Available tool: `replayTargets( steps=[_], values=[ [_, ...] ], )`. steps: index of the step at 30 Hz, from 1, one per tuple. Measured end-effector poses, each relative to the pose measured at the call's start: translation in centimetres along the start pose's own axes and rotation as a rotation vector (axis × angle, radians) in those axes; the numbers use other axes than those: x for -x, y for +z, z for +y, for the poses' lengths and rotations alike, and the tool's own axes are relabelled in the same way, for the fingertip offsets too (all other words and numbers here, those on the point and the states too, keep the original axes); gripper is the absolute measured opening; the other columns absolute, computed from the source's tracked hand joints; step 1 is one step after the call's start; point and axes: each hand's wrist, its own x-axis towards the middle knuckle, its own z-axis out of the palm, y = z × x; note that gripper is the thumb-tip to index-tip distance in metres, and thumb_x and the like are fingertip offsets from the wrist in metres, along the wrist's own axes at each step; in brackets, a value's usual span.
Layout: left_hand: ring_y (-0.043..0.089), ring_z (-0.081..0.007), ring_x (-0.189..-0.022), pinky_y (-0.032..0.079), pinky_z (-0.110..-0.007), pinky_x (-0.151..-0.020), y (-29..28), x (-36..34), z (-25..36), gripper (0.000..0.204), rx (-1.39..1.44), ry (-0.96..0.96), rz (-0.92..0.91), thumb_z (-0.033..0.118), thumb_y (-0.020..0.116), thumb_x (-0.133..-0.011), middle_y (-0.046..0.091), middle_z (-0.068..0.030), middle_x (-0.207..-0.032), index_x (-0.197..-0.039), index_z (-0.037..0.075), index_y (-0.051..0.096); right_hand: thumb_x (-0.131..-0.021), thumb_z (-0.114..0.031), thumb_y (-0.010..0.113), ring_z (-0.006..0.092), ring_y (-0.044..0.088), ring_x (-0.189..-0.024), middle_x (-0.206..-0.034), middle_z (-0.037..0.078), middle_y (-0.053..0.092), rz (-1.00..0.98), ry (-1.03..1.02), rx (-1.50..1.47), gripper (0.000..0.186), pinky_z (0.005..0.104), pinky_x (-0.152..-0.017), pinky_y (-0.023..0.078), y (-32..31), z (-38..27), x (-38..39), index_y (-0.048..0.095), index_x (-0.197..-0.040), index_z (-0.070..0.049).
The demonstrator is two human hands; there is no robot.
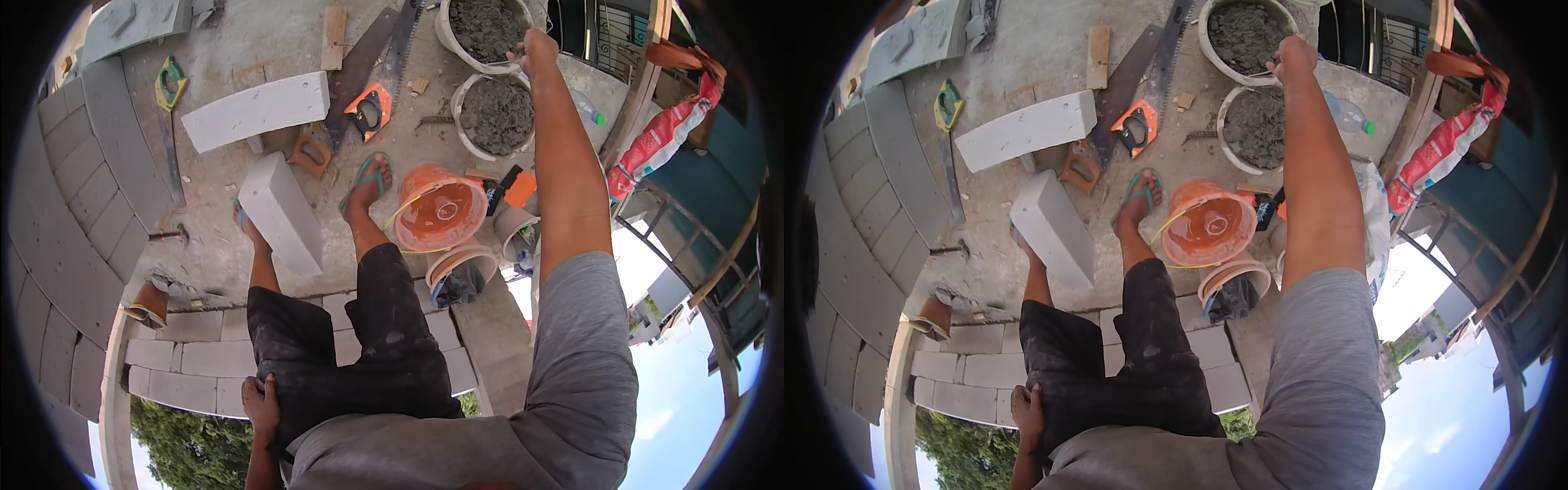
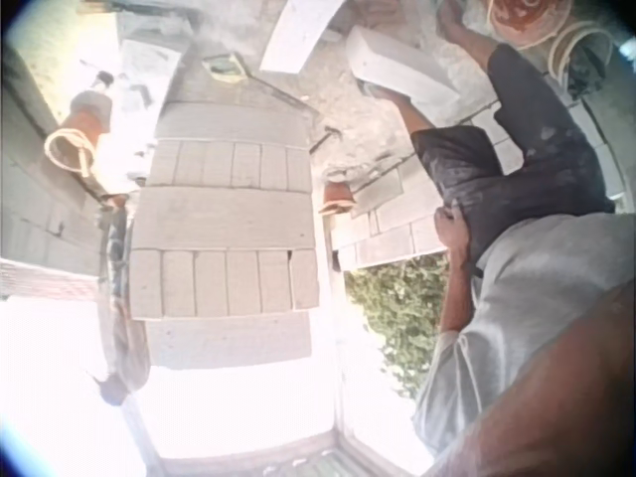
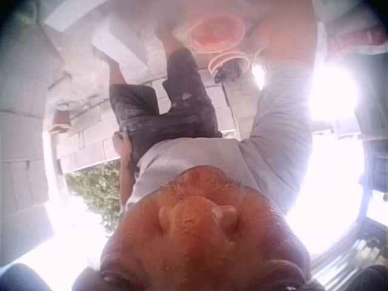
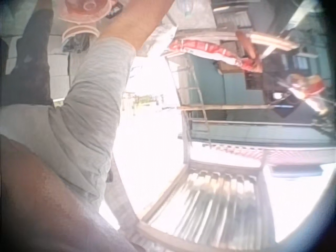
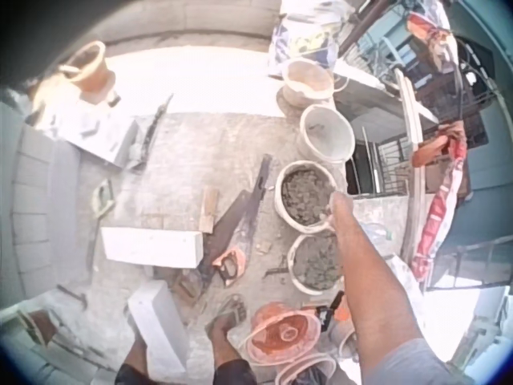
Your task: The person scoops cement from a bucket with a trowel and applies it to the joints between white blocks on a rooftop. They repeatedly scoop and smooth the cement along the wall edge while another person works nearby.
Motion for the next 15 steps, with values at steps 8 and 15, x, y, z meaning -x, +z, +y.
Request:
replayTargets(
  steps=[8, 15],
  values=[
    [0.051, -0.0369, -0.079, 0.04, -0.049, -0.075, -0.1, -0.6, 0.3, 0.043, 0.012, -0.013, -0.014, 0.033, 0.066, -0.096, 0.051, -0.0167, -0.078, -0.077, -0.001, 0.048, -0.105, -0.018, 0.052, 0.027, 0.066, -0.092, -0.097, 0.011, 0.062, -0.229, -0.007, -0.097, 0.031, 0.0573, -0.091, 0.053, 5.0, -0.1, 4.8, 0.056, -0.133, -0.005],
    [0.052, -0.0373, -0.079, 0.04, -0.05, -0.076, 0.1, -0.6, 0.3, 0.043, 0.012, -0.008, 0.0, 0.034, 0.065, -0.097, 0.051, -0.0167, -0.077, -0.076, 0.0, 0.048, -0.094, -0.03, 0.061, 0.035, 0.057, -0.131, -0.14, 0.022, 0.06, -0.306, -0.727, 1.129, 0.059, 0.0418, -0.111, 0.044, -4.5, -0.4, 4.4, 0.053, -0.144, 0.0]
  ],
)
